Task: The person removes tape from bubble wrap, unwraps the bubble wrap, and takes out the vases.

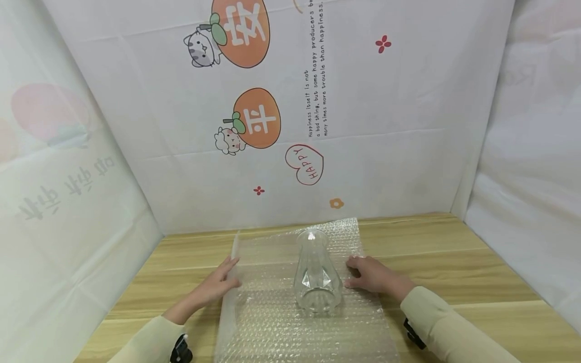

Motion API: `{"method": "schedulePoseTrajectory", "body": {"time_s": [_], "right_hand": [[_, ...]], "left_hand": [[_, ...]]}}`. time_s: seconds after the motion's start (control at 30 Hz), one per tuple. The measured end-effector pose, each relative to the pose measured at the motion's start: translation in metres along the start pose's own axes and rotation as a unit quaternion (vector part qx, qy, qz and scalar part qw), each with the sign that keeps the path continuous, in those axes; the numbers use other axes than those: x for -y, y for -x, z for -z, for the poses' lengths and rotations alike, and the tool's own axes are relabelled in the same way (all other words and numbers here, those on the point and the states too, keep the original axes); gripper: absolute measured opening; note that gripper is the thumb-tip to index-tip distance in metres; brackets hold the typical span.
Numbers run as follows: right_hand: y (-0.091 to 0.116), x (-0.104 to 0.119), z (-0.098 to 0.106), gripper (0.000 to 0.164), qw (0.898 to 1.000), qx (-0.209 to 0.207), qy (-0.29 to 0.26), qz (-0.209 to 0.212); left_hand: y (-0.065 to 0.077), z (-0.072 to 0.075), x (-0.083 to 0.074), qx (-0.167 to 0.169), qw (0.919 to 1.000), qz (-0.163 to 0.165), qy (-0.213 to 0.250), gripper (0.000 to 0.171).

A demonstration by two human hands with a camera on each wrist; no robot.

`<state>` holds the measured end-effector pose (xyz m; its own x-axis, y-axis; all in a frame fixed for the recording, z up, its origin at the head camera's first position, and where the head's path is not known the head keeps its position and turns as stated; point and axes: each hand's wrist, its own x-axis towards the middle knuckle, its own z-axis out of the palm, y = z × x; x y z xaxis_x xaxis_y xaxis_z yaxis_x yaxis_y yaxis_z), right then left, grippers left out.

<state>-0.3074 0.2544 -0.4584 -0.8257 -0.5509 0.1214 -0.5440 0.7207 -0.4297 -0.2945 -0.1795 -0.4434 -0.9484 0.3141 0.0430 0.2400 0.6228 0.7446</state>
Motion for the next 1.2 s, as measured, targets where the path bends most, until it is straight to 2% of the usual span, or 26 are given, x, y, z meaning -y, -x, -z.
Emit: {"method": "schedulePoseTrajectory", "body": {"time_s": [0.13,0.4,0.63,0.97,1.2], "right_hand": [[0.000,-0.001,-0.001,0.066,1.000,0.002,-0.005,-0.003],[0.000,0.000,0.000,0.066,1.000,0.003,-0.002,-0.004],[0.000,0.003,0.001,0.065,1.000,0.002,-0.007,-0.006],[0.001,-0.001,-0.002,0.067,1.000,0.006,-0.012,-0.013],[0.000,-0.002,-0.001,0.066,1.000,0.000,-0.012,-0.007]], "left_hand": [[0.002,0.006,0.005,0.003,0.9997,-0.008,-0.022,0.081],[0.012,0.021,0.014,0.011,0.9979,0.004,-0.064,0.095],[0.016,0.029,0.022,0.042,0.9966,0.013,-0.070,0.109],[0.021,0.036,0.031,0.085,0.9899,-0.002,-0.113,0.117],[0.024,0.038,0.032,0.099,0.9825,-0.006,-0.158,0.125]]}}
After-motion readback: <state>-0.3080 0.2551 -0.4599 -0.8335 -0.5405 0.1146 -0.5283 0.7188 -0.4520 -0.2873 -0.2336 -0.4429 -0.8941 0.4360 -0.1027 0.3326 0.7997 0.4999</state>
